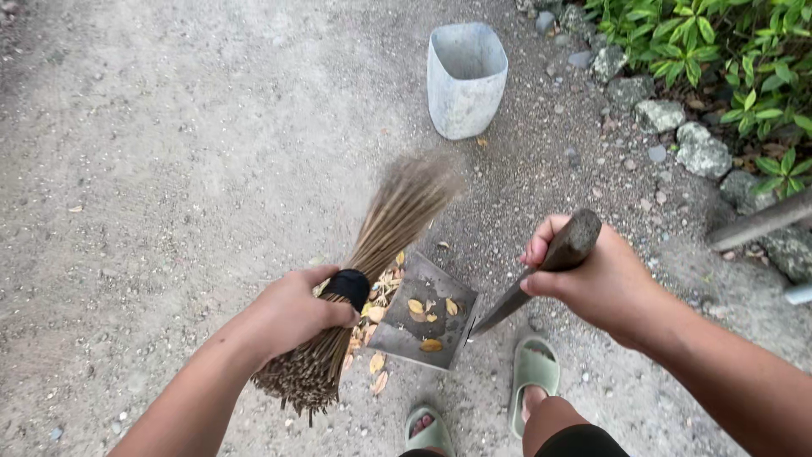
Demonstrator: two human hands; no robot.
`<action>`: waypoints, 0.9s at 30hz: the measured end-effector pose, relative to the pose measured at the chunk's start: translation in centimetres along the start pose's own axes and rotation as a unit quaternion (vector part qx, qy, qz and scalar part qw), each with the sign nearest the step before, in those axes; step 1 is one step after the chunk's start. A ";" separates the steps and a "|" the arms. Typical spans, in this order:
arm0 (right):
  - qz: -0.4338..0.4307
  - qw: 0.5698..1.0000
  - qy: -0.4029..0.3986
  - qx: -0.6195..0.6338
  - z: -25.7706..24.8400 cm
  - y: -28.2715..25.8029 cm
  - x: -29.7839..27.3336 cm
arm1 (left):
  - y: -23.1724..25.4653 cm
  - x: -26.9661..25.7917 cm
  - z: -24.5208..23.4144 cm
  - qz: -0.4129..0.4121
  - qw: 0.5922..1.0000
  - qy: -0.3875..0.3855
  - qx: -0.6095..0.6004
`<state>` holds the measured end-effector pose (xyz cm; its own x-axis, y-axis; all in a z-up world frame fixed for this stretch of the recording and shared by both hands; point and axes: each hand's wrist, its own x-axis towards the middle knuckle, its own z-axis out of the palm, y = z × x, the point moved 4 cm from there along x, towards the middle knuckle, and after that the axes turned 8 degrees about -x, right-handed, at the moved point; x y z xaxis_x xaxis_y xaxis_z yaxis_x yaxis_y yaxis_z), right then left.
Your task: The person sweeps dry leaves from a dirt and gravel path into a dustpan using a small hand broom, then empties the contents into a larger plastic container.
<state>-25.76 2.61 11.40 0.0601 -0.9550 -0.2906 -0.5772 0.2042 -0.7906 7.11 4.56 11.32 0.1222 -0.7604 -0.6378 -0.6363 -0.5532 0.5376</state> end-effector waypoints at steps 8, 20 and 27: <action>-0.006 0.997 -0.037 0.061 -3.6 3.2 5.2 | 8.9 7.1 3.2 0.069 0.996 -0.059 0.025; -0.039 0.989 -0.143 0.019 -13.3 6.4 15.1 | 29.8 36.8 16.4 0.195 0.960 -0.105 0.172; -0.113 0.982 -0.148 -0.002 -17.7 9.2 17.3 | 29.2 46.6 18.4 0.077 0.941 -0.043 0.327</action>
<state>-44.45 -15.84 8.59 0.4212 -0.8713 -0.2517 -0.5254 -0.0082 -0.8508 -19.75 -40.78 -12.88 -0.0547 -0.7687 -0.6373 -0.9773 -0.0895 0.1919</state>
